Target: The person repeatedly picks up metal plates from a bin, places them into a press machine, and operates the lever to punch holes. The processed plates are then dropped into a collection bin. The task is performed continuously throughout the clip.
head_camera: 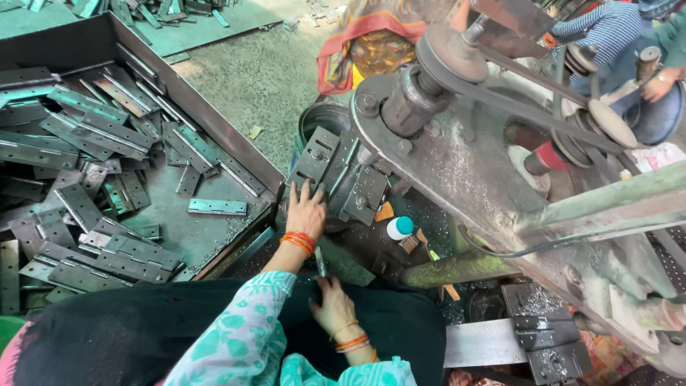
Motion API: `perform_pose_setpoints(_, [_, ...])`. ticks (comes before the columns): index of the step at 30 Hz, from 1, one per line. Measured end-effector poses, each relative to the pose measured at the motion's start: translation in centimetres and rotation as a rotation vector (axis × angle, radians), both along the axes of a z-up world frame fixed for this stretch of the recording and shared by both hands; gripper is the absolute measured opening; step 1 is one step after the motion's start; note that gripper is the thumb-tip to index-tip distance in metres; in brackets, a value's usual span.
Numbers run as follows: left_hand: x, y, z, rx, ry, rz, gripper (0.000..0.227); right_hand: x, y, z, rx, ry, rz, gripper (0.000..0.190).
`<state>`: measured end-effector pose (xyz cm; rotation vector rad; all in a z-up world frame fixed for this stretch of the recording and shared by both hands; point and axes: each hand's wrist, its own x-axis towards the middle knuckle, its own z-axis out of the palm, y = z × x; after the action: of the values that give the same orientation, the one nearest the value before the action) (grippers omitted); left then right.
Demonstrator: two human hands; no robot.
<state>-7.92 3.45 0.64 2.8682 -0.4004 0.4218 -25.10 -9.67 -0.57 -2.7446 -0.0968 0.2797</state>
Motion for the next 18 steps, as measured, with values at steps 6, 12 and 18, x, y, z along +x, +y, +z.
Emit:
perform_pose_setpoints(6, [2.3, -1.6, 0.2, -0.02, 0.045, 0.023, 0.03, 3.0, -0.5, 3.6, -0.13, 0.037, 0.036, 0.049])
perform_pose_setpoints(12, [3.1, -1.5, -0.2, -0.047, 0.038, -0.002, 0.03, -1.0, 0.1, -3.4, -0.037, -0.074, 0.021, 0.055])
perform_pose_setpoints(18, [3.1, -1.2, -1.4, -0.077, -0.09, 0.009, 0.033, -0.1, -0.6, -2.3, -0.026, -0.006, 0.01, 0.056])
